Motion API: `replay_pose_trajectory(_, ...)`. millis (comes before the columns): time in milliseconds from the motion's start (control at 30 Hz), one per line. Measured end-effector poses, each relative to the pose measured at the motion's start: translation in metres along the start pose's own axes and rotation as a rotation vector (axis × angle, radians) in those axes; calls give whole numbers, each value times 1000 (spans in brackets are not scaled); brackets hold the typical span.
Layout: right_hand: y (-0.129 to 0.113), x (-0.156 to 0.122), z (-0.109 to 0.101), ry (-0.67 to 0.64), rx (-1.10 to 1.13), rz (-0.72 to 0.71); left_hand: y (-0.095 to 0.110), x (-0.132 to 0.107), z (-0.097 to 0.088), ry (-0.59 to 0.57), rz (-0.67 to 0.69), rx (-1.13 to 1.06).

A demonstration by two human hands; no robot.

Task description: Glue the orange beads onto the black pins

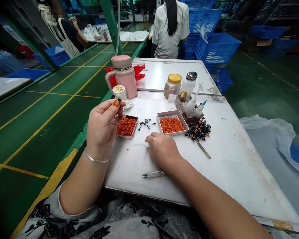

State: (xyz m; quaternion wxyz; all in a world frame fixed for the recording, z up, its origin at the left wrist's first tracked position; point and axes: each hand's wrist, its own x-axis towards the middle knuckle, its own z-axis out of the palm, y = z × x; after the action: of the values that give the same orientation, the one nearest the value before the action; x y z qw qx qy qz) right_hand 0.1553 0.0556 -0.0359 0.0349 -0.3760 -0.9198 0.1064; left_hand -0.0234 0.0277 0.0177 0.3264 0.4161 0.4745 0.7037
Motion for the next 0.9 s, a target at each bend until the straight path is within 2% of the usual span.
replay_pose_trajectory(133,-1,0,0,-21,-64,-41,0,0,-1,6,2,14)
replay_pose_trajectory(300,-4,-1,-3,-58,-101,-25,-1,0,0,0,4,16)
replay_pose_trajectory(500,-3,-3,-1,-40,-36,-3,-3,0,0,-30,2,8)
replay_pose_trajectory(633,10,-5,-6,125,288,15,-5,-2,2,-123,-53,64)
replay_pose_trajectory(800,31,-12,-26,425,987,143,-11,-12,15,-354,-113,230)
replay_pose_trajectory(900,35,-14,-31,474,1272,191,-15,-18,24,-452,-86,345)
